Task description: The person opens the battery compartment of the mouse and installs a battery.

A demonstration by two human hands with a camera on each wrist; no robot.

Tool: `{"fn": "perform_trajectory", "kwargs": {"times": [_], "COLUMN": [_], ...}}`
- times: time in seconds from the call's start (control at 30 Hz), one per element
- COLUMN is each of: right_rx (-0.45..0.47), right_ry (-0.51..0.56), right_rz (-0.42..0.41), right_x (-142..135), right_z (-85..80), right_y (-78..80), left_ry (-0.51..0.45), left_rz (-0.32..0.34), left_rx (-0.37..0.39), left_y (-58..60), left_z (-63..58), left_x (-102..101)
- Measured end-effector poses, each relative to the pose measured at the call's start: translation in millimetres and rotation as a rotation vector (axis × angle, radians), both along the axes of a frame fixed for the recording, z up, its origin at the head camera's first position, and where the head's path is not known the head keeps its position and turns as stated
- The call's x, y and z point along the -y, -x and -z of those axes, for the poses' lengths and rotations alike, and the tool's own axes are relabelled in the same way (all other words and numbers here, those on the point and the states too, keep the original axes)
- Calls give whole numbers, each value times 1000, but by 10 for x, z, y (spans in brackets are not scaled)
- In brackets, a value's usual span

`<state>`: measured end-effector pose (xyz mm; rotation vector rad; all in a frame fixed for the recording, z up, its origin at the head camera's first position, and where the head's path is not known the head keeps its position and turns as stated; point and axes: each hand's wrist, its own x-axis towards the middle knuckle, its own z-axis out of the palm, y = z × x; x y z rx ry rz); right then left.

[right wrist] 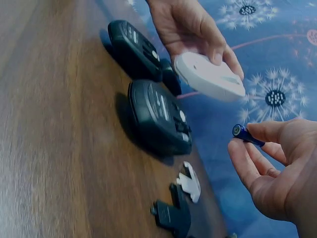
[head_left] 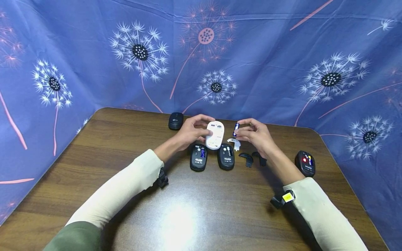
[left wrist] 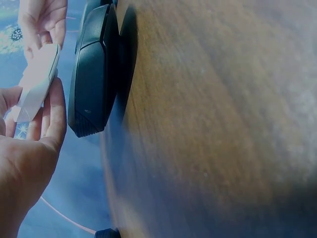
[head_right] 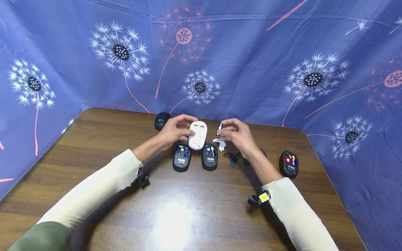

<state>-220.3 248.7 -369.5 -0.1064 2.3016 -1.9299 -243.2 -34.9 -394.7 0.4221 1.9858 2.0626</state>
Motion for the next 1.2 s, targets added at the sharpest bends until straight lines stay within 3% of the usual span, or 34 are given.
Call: {"fn": "perform_trajectory", "kwargs": {"times": [0.67, 0.77, 1.0, 1.1, 1.2], "right_rx": [-127, -206, -410, -432, -399], "right_ry": [-80, -149, -455, -487, -460], "right_rz": [-75, -92, -92, -92, -78], "right_x": [333, 386, 494, 516, 524], "right_z": [-143, -148, -141, -123, -113], "right_y": [-24, -27, -75, -91, -97], "left_ry": [1, 3, -6, -6, 3], "left_rz": [-5, -8, -9, -9, -10], "left_rx": [17, 23, 30, 23, 15], "left_y": [-14, -15, -12, -13, -16], "left_z": [-11, -16, -24, -26, -30], "left_x": [-37, -42, -43, -36, -25]}}
